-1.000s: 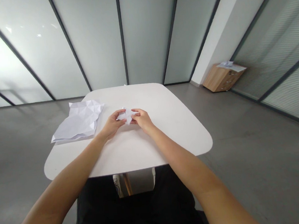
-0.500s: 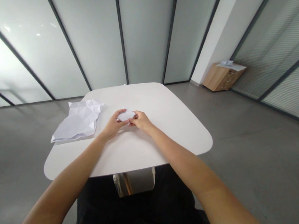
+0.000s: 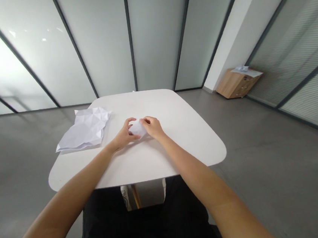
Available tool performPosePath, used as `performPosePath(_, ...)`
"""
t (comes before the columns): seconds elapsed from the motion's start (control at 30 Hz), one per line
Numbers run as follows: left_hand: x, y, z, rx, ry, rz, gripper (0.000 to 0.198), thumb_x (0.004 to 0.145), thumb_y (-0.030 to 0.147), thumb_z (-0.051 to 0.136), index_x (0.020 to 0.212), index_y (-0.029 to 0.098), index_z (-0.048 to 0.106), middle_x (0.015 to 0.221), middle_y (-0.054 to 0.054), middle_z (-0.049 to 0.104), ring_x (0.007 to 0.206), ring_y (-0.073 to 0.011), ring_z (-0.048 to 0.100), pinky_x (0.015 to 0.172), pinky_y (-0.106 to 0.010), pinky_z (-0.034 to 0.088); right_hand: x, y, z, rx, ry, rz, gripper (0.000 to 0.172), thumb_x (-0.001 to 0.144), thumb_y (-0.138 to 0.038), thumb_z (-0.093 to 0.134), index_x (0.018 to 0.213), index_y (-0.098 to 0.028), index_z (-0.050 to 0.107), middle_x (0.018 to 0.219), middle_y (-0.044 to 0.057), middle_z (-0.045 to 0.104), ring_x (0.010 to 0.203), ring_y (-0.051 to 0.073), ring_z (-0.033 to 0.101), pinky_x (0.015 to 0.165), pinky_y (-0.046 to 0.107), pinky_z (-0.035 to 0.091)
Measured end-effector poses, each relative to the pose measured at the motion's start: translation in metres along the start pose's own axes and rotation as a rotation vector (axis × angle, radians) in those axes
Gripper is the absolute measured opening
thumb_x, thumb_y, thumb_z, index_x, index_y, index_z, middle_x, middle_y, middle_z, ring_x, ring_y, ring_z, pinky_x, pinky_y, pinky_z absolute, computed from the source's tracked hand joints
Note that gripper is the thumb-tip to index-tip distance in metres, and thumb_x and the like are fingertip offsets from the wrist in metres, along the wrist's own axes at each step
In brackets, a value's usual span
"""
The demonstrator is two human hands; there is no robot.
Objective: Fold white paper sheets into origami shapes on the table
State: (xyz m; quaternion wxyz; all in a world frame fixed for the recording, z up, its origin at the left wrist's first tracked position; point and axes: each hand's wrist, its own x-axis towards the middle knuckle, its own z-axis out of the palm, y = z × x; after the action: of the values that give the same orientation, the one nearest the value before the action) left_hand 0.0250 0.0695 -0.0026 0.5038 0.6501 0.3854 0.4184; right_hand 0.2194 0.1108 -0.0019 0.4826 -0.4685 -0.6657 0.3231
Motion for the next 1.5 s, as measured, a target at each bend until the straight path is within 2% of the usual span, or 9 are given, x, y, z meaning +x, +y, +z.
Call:
performPosePath(0.23, 0.004, -0.005, -0.003, -0.014, -0.056, -0.062, 0.062, 0.071, 0.030, 0.087, 0.124, 0.014, 0.060, 0.096, -0.004, 0.066, 0.081, -0.0153, 0.061, 0.072, -0.027, 0.049, 0.001, 0.002, 0.004, -0.091, 0.013, -0.098, 0.030, 0.089, -0.047, 0.058, 0.082, -0.020, 0.070, 0.077, 0.002, 0.070, 0.072, 0.018, 0.060, 0.068, 0.030, 0.044)
performPosePath(0.33, 0.003, -0.004, -0.005, -0.050, -0.069, -0.086, 0.068, 0.068, 0.032, 0.090, 0.127, 0.014, 0.060, 0.100, -0.006, 0.068, 0.084, -0.0172, 0.063, 0.076, -0.029, 0.050, 0.002, 0.003, 0.006, -0.059, -0.007, -0.092, 0.030, 0.088, -0.048, 0.061, 0.082, -0.021, 0.071, 0.077, 0.001, 0.071, 0.072, 0.018, 0.061, 0.068, 0.030, 0.044)
performPosePath(0.5, 0.004, 0.000, 0.001, -0.124, -0.025, -0.072, 0.054, 0.087, 0.063, 0.069, 0.112, 0.015, 0.065, 0.095, -0.006, 0.067, 0.084, -0.0177, 0.062, 0.078, -0.030, 0.052, 0.001, 0.002, 0.005, -0.021, -0.011, -0.094, 0.029, 0.086, -0.048, 0.065, 0.080, -0.021, 0.072, 0.076, 0.001, 0.071, 0.071, 0.018, 0.061, 0.067, 0.030, 0.044)
performPosePath(0.7, 0.012, -0.008, -0.004, 0.324, 0.135, 0.059, 0.048, 0.090, 0.062, 0.061, 0.080, 0.015, 0.067, 0.069, 0.001, 0.053, 0.067, -0.0131, 0.046, 0.060, -0.024, 0.035, -0.001, 0.002, 0.006, 0.008, -0.039, -0.101, 0.025, 0.084, -0.044, 0.067, 0.082, -0.021, 0.076, 0.078, 0.002, 0.074, 0.074, 0.019, 0.063, 0.068, 0.030, 0.047)
performPosePath(0.97, 0.011, -0.003, -0.014, 0.412, 0.079, 0.080, 0.045, 0.088, 0.058, 0.062, 0.074, 0.015, 0.066, 0.065, 0.003, 0.049, 0.062, -0.0111, 0.039, 0.058, -0.026, 0.027, -0.003, 0.002, 0.005, 0.101, -0.134, -0.070, 0.029, 0.083, -0.047, 0.070, 0.090, -0.020, 0.079, 0.092, 0.006, 0.080, 0.085, 0.023, 0.070, 0.077, 0.033, 0.053)
performPosePath(1.1, 0.007, 0.002, -0.010, 0.453, 0.064, 0.087, 0.044, 0.090, 0.055, 0.061, 0.070, 0.016, 0.060, 0.063, 0.004, 0.044, 0.061, -0.0107, 0.037, 0.057, -0.026, 0.025, -0.004, 0.000, 0.005, 0.076, -0.157, -0.120, 0.023, 0.083, -0.042, 0.067, 0.087, -0.020, 0.075, 0.087, 0.004, 0.076, 0.081, 0.020, 0.068, 0.078, 0.033, 0.051)
performPosePath(1.23, 0.005, 0.002, 0.000, 0.392, 0.086, 0.074, 0.041, 0.089, 0.055, 0.064, 0.079, 0.016, 0.066, 0.070, 0.002, 0.056, 0.065, -0.0125, 0.045, 0.060, -0.026, 0.031, -0.002, -0.002, 0.007, 0.093, -0.109, -0.129, 0.019, 0.083, -0.039, 0.064, 0.080, -0.020, 0.068, 0.075, 0.000, 0.067, 0.072, 0.017, 0.060, 0.070, 0.030, 0.046)
performPosePath(1.37, 0.006, -0.001, 0.002, 0.264, 0.015, -0.056, 0.047, 0.078, 0.058, 0.077, 0.093, 0.013, 0.073, 0.079, -0.002, 0.067, 0.068, -0.0155, 0.055, 0.064, -0.027, 0.040, -0.001, -0.002, 0.006, 0.056, -0.080, -0.134, 0.020, 0.083, -0.040, 0.063, 0.080, -0.021, 0.065, 0.074, -0.001, 0.064, 0.071, 0.017, 0.057, 0.068, 0.030, 0.045)
performPosePath(1.5, 0.005, 0.000, 0.002, 0.131, -0.049, -0.110, 0.046, 0.073, 0.047, 0.084, 0.100, 0.011, 0.073, 0.085, -0.004, 0.070, 0.072, -0.0159, 0.059, 0.067, -0.028, 0.044, -0.004, -0.004, 0.004, -0.086, -0.041, -0.205, 0.021, 0.088, -0.041, 0.058, 0.083, -0.021, 0.065, 0.077, 0.001, 0.066, 0.073, 0.018, 0.059, 0.070, 0.030, 0.045)
